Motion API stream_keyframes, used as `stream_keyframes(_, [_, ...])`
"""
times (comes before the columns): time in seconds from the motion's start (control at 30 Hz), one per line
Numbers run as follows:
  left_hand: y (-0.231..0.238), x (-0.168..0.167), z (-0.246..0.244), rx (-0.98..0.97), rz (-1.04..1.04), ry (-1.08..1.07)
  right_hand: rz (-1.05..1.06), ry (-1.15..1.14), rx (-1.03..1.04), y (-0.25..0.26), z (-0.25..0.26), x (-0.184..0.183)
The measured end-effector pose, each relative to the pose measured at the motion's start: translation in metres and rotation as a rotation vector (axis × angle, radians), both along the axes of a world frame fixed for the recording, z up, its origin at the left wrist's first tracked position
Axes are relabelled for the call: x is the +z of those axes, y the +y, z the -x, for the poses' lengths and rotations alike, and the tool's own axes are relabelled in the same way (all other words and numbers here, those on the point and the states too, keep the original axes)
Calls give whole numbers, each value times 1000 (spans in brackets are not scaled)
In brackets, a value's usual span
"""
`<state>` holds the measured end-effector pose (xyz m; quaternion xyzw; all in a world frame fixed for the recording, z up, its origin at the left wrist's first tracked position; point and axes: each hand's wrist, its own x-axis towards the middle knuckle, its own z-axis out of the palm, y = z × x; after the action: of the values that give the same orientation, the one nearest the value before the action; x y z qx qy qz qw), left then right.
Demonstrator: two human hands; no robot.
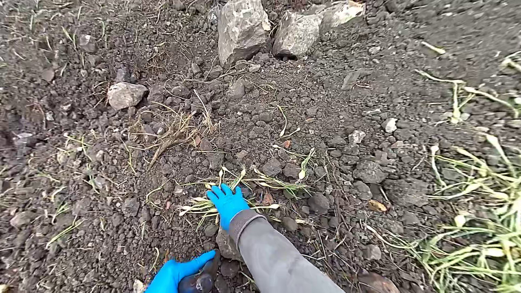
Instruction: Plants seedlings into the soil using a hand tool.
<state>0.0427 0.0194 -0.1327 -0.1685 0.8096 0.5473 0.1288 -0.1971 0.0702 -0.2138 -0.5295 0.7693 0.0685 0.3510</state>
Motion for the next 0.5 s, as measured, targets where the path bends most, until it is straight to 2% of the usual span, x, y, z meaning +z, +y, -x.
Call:
stream_keyframes(0.1, [-2, -7, -9, 18, 5, 12, -5, 85, 70, -12, 4, -3])
stream_keyframes(0.23, [-6, -12, -16, 11, -30, 23, 45, 45, -37, 31, 15, 16])
stream_keyframes(0.3, [-12, -18, -19, -3, -31, 19, 80, 110, -99, 83, 36, 31])
stream_keyframes(0.4, [-21, -15, -19, 51, -65, 43, 194, 417, -337, 194, 80, 38])
stream_keyframes(0.5, [-31, 21, -6, 166, -64, 110, -11, 611, -774, 291, 110, 45])
